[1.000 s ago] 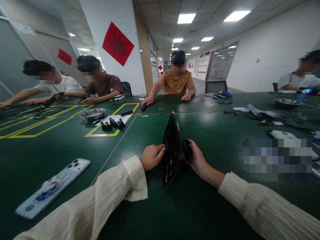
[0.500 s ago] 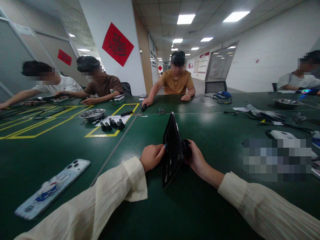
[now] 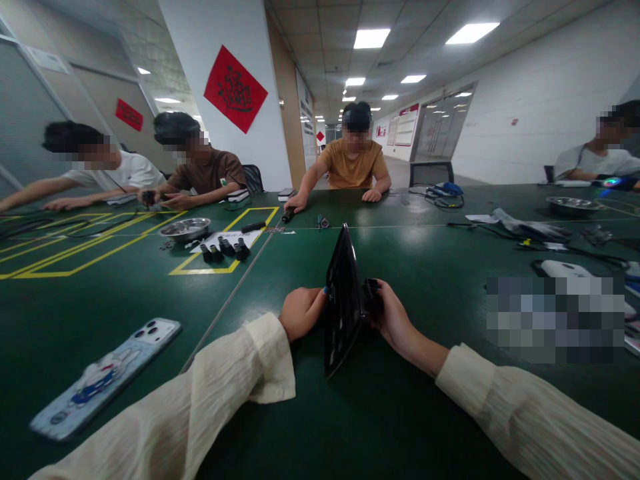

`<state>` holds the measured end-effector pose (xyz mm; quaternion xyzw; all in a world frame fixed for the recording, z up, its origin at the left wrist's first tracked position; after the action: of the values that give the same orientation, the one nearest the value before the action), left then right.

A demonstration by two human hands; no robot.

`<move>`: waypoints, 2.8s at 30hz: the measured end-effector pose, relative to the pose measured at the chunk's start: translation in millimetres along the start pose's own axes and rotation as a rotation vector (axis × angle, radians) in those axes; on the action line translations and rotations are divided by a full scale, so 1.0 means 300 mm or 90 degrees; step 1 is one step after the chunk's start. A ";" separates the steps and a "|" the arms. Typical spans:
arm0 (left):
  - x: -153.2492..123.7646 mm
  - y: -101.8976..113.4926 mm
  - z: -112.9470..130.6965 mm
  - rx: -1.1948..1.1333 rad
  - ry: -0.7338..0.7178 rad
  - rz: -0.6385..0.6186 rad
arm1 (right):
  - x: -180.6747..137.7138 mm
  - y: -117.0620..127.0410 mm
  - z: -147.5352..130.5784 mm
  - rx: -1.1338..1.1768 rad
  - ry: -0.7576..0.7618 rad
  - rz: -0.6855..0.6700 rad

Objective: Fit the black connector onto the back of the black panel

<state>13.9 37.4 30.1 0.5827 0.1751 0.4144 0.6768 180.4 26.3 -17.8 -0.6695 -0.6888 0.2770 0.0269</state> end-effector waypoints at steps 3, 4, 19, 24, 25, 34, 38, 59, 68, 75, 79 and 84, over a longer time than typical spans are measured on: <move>0.000 -0.003 0.012 0.054 -0.013 -0.020 | 0.000 -0.001 0.000 0.003 0.002 -0.004; -0.001 -0.003 0.012 0.064 -0.007 -0.021 | 0.000 -0.001 0.000 0.002 0.002 -0.005; -0.009 0.005 0.014 0.081 0.044 -0.004 | -0.002 -0.003 -0.004 -0.006 0.011 -0.016; -0.009 0.000 0.013 0.097 0.035 -0.020 | 0.000 -0.001 0.001 0.002 0.006 -0.021; -0.008 -0.001 0.016 0.103 0.025 -0.027 | 0.002 0.000 0.003 0.004 0.008 -0.022; -0.008 -0.008 0.004 0.098 0.033 -0.015 | 0.004 -0.002 0.002 -0.003 0.004 -0.023; -0.009 -0.003 0.020 0.091 0.004 -0.004 | 0.003 0.000 0.002 0.001 -0.001 -0.009; 0.002 -0.005 0.025 0.012 -0.039 0.013 | 0.009 0.002 0.005 0.002 0.012 -0.032; -0.004 -0.008 0.032 0.049 -0.059 -0.001 | 0.000 -0.003 0.000 0.002 0.005 -0.012; -0.003 -0.001 0.027 0.064 -0.043 0.029 | -0.006 -0.007 -0.004 0.003 0.010 -0.020; -0.004 -0.006 0.032 0.064 -0.070 0.028 | -0.002 -0.006 -0.002 -0.001 0.016 -0.026; -0.003 -0.005 0.030 0.063 -0.054 0.011 | 0.007 -0.001 0.002 -0.004 0.024 -0.023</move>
<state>20.4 31.1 30.8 0.6336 0.1618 0.3861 0.6507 179.9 28.1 -18.8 -0.6621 -0.7010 0.2616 0.0424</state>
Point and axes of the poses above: each hand's wrist, its own x-axis towards the middle knuckle, its own y-axis out of the back of the hand, z = x × y, the point moved 6 cm from there along x, towards the middle knuckle, and after that the axes turned 13 degrees about -y, right-handed, at the moved point
